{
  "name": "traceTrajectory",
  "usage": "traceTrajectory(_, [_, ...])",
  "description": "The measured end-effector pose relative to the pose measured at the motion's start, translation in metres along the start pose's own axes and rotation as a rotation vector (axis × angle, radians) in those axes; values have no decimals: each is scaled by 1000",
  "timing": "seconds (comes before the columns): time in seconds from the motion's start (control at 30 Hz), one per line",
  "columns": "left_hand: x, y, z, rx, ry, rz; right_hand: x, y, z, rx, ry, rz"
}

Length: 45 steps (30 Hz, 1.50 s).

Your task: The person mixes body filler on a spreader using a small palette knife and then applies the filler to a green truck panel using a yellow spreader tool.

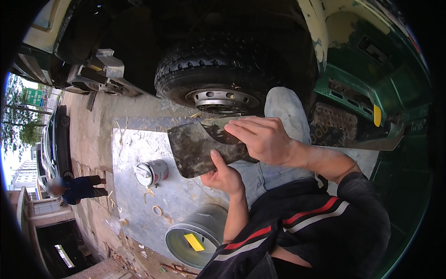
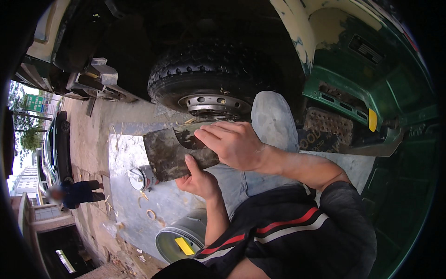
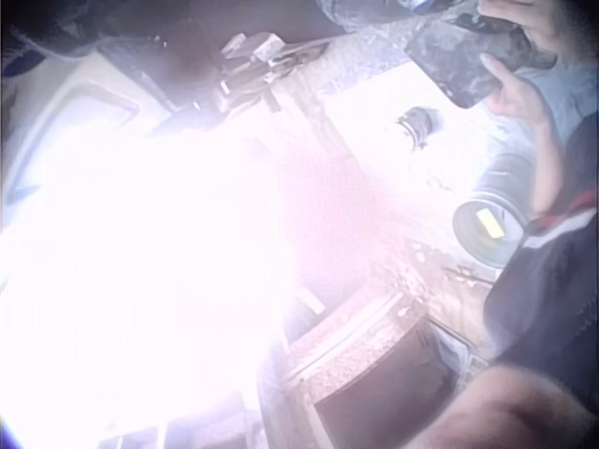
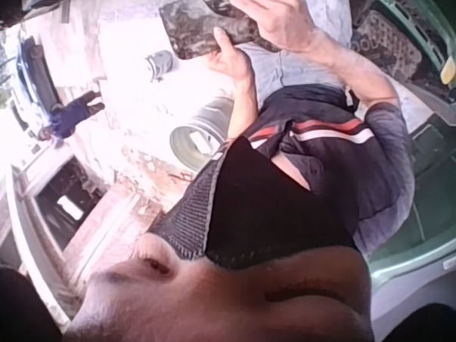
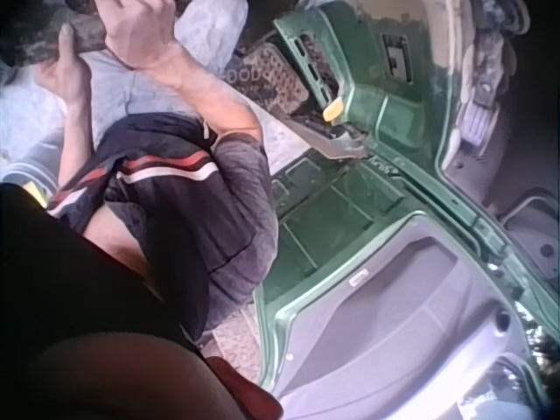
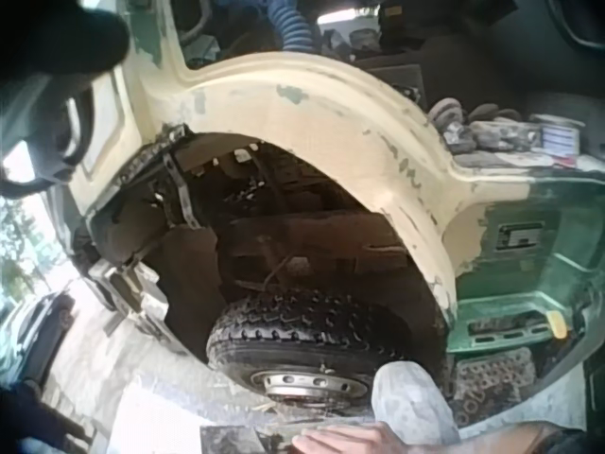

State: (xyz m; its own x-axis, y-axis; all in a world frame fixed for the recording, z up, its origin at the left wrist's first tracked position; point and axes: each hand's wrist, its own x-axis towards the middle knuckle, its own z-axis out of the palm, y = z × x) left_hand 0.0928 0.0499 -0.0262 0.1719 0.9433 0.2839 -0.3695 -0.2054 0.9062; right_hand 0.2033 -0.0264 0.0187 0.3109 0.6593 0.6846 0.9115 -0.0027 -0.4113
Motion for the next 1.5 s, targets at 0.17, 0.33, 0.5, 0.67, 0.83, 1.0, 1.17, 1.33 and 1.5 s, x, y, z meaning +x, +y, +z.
traceTrajectory(0.17, [2, 2, 2, -22, -21, 7, 0, 0, 2, -17, 5, 14])
traceTrajectory(0.33, [3, 1, 3, -32, -6, 2, 1, 2, 1, -40, 51, -2])
traceTrajectory(0.5, [4, 1, -1, -53, -68, -42, 6, 2, -15, -60, -40, -43])
traceTrajectory(0.67, [19, 1, -12, -424, -76, -505, 24, 20, -35, 77, -34, -167])
traceTrajectory(0.83, [25, 4, -15, -547, -127, -719, 18, 47, -26, 465, -265, -107])
traceTrajectory(1.0, [30, 10, -22, -448, -203, -625, 1, 72, -52, 424, -381, -117])
traceTrajectory(1.17, [36, 34, -19, -453, -165, -368, -16, 79, -81, 117, -326, 57])
traceTrajectory(1.33, [22, 29, -2, -355, -76, -10, -12, 45, -44, 1150, 280, 681])
traceTrajectory(1.5, [0, 17, 8, -307, -71, 37, -20, 40, 10, 1440, 327, 824])
